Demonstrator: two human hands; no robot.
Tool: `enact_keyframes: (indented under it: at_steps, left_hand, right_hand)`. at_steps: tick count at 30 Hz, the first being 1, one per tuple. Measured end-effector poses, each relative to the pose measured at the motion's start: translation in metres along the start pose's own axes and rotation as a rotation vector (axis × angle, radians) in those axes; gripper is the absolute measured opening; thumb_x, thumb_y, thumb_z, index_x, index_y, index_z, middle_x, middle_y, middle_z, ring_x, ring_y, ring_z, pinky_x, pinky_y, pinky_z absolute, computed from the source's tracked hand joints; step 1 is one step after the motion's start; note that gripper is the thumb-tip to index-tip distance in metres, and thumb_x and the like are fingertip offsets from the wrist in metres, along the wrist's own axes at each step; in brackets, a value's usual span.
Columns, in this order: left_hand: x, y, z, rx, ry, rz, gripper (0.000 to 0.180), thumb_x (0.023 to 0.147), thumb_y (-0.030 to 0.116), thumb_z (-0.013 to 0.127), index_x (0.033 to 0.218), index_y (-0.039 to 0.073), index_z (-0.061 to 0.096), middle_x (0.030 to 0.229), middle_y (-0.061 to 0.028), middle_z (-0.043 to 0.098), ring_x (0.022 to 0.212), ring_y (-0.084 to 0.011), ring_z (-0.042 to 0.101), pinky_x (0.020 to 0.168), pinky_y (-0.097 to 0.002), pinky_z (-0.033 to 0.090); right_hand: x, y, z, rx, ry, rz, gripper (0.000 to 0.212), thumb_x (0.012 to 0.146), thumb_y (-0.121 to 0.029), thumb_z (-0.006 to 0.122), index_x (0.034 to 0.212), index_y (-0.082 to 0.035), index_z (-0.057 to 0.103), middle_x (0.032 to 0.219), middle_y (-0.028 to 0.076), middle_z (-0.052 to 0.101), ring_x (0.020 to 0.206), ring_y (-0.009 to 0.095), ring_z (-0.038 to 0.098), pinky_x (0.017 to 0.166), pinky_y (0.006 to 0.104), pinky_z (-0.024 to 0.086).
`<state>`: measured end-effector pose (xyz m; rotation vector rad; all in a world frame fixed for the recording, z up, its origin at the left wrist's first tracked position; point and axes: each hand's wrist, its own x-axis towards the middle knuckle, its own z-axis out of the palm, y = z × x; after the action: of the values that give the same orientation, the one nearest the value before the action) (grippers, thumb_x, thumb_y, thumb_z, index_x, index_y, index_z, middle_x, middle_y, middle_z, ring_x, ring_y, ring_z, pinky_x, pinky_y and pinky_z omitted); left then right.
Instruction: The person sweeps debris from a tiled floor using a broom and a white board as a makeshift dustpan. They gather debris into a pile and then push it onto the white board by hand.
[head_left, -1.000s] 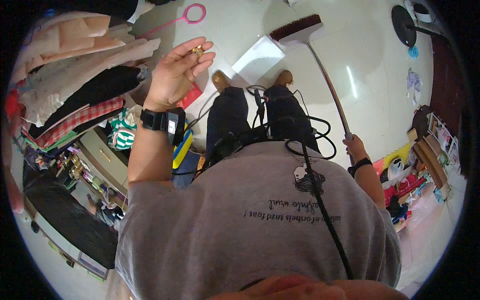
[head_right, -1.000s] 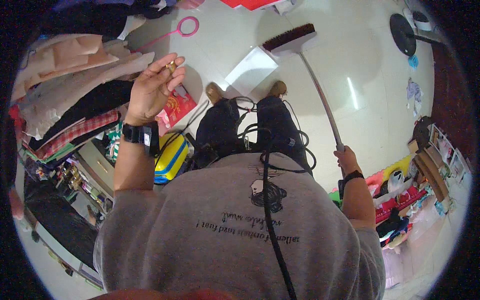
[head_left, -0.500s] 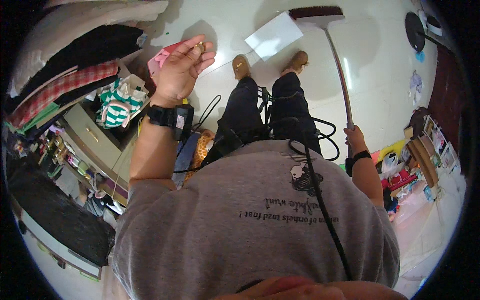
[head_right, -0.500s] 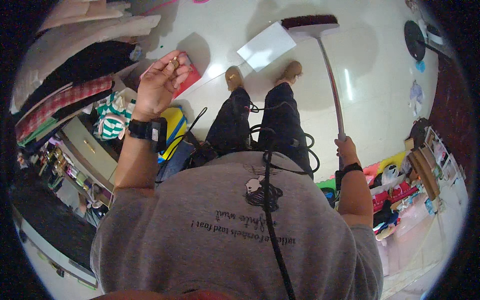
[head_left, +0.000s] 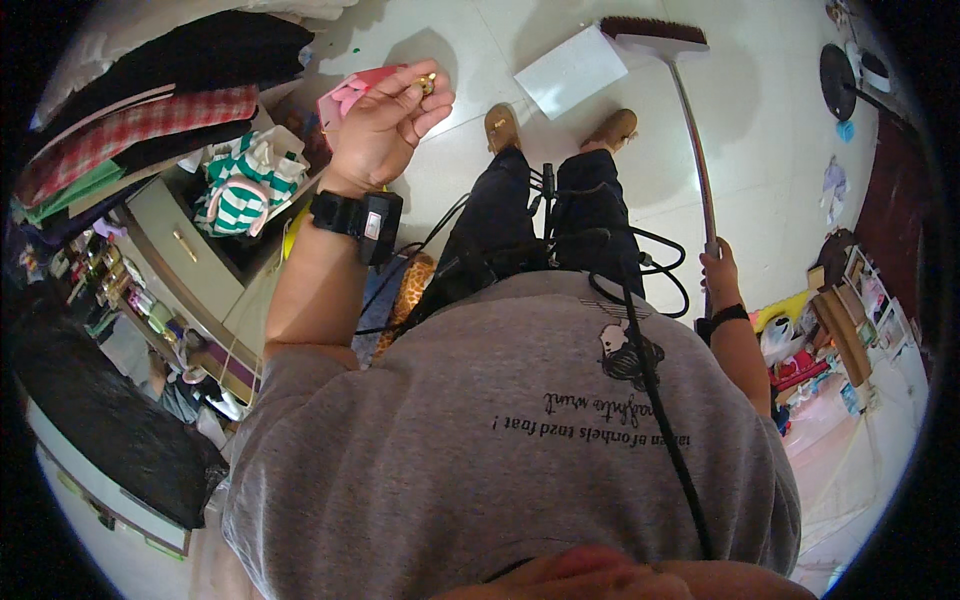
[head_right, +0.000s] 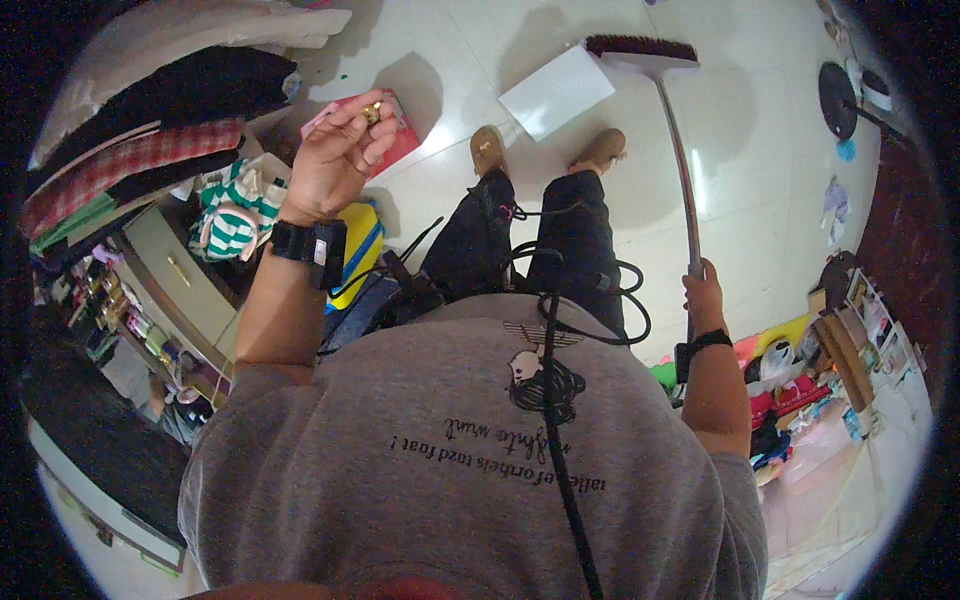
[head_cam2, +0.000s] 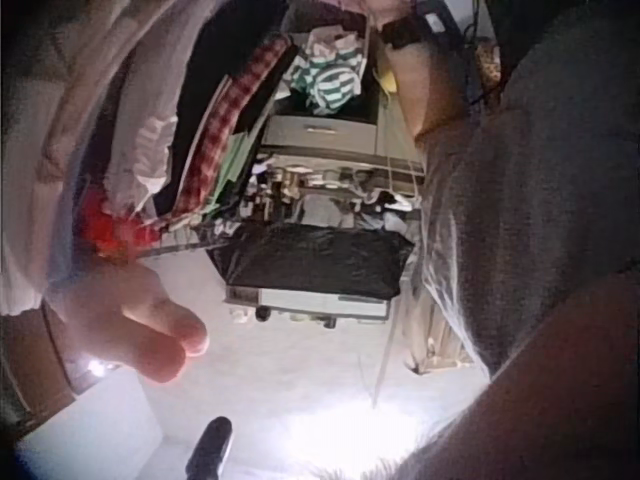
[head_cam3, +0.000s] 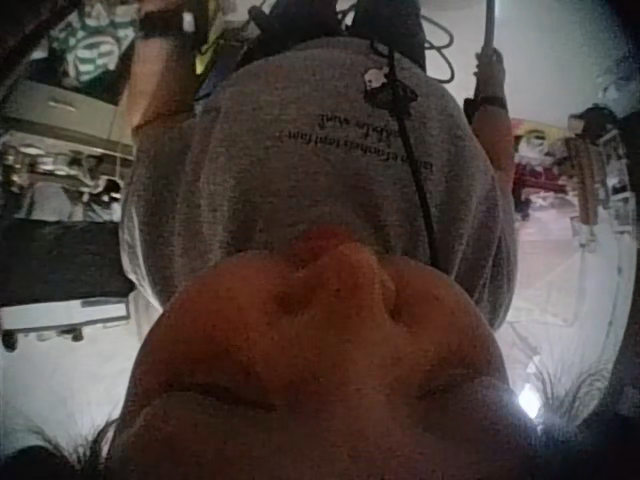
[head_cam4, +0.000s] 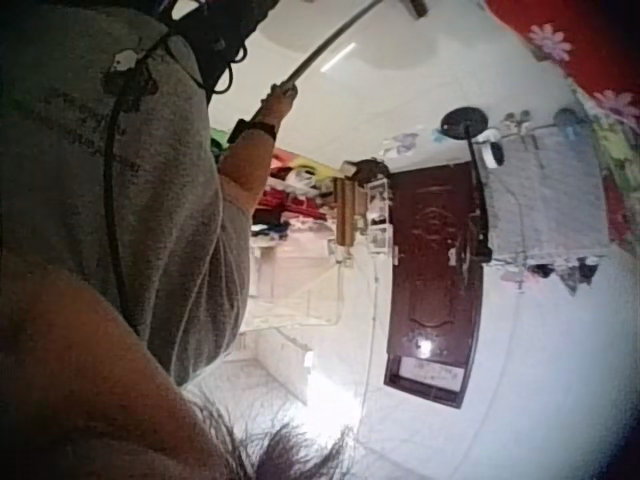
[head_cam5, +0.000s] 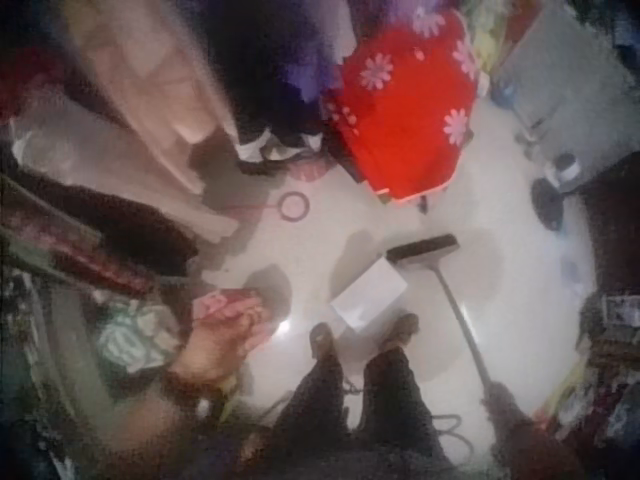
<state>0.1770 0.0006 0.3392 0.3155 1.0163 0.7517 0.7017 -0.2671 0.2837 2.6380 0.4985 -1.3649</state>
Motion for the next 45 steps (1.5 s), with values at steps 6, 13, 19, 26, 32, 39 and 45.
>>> enact_keyframes:
  at_steps: [6,13,19,26,32,39,45]
  left_hand:
    - [-0.012,-0.001,-0.008,-0.032,-0.006,0.038,0.027,0.093,0.012,0.050,0.117,0.001,0.054,0.105,-0.0096,0.061,0.094,-0.0199,0.061,0.084,-0.0309,0.052]
    - [-0.015,-0.011,-0.012,-0.057,0.079,0.078,0.021,0.094,0.015,0.050,0.110,0.003,0.056,0.100,-0.0081,0.060,0.090,-0.0184,0.061,0.084,-0.0318,0.051]
    - [-0.022,-0.037,0.003,0.291,0.136,-0.081,0.022,0.095,0.017,0.049,0.111,0.003,0.053,0.090,-0.0053,0.058,0.081,-0.0159,0.059,0.075,-0.0296,0.050]
    - [-0.028,-0.066,0.037,0.358,-0.147,-0.352,0.018,0.093,0.015,0.050,0.106,0.005,0.057,0.084,-0.0023,0.057,0.076,-0.0120,0.058,0.072,-0.0265,0.050]
    - [-0.017,-0.058,0.051,0.298,-0.120,-0.314,0.008,0.089,0.011,0.049,0.090,0.007,0.056,0.079,-0.0011,0.056,0.072,-0.0112,0.056,0.061,-0.0238,0.046]
    - [-0.019,-0.038,0.055,0.360,-0.130,-0.253,0.012,0.089,0.015,0.052,0.085,0.006,0.057,0.081,-0.0023,0.057,0.074,-0.0120,0.057,0.063,-0.0244,0.046]
    - [-0.006,-0.044,0.035,0.614,-0.120,-0.271,0.019,0.090,0.022,0.053,0.083,0.006,0.058,0.074,-0.0017,0.056,0.069,-0.0103,0.053,0.061,-0.0240,0.044]
  right_hand:
    - [-0.028,0.011,-0.014,0.001,-0.026,-0.181,0.066,0.079,-0.009,0.054,0.140,-0.026,0.035,0.074,0.004,0.056,0.051,0.011,0.049,0.043,0.0268,0.045]
    - [-0.018,-0.059,-0.020,-0.236,-0.093,-0.309,0.060,0.083,-0.013,0.054,0.139,-0.027,0.037,0.085,0.010,0.062,0.058,0.019,0.056,0.053,0.0322,0.050]
    - [0.036,-0.148,0.006,-0.585,-0.037,-0.552,0.055,0.086,-0.019,0.055,0.137,-0.028,0.036,0.108,0.017,0.062,0.101,0.034,0.059,0.083,0.0438,0.048]
    - [0.041,-0.144,-0.034,-0.710,0.020,-0.489,0.052,0.087,-0.022,0.054,0.136,-0.028,0.037,0.106,0.019,0.062,0.098,0.036,0.060,0.082,0.0449,0.048]
    - [0.020,-0.043,-0.102,-0.671,0.038,-0.338,0.052,0.085,-0.020,0.056,0.134,-0.026,0.039,0.105,0.018,0.062,0.097,0.037,0.059,0.083,0.0459,0.048]
    - [-0.033,-0.024,-0.146,-0.691,0.155,-0.331,0.049,0.082,-0.017,0.058,0.130,-0.022,0.047,0.100,0.018,0.064,0.093,0.036,0.061,0.077,0.0448,0.049]
    - [-0.051,-0.038,-0.133,-0.431,0.093,-0.274,0.050,0.083,-0.016,0.058,0.131,-0.021,0.047,0.098,0.018,0.065,0.090,0.033,0.063,0.076,0.0415,0.049]
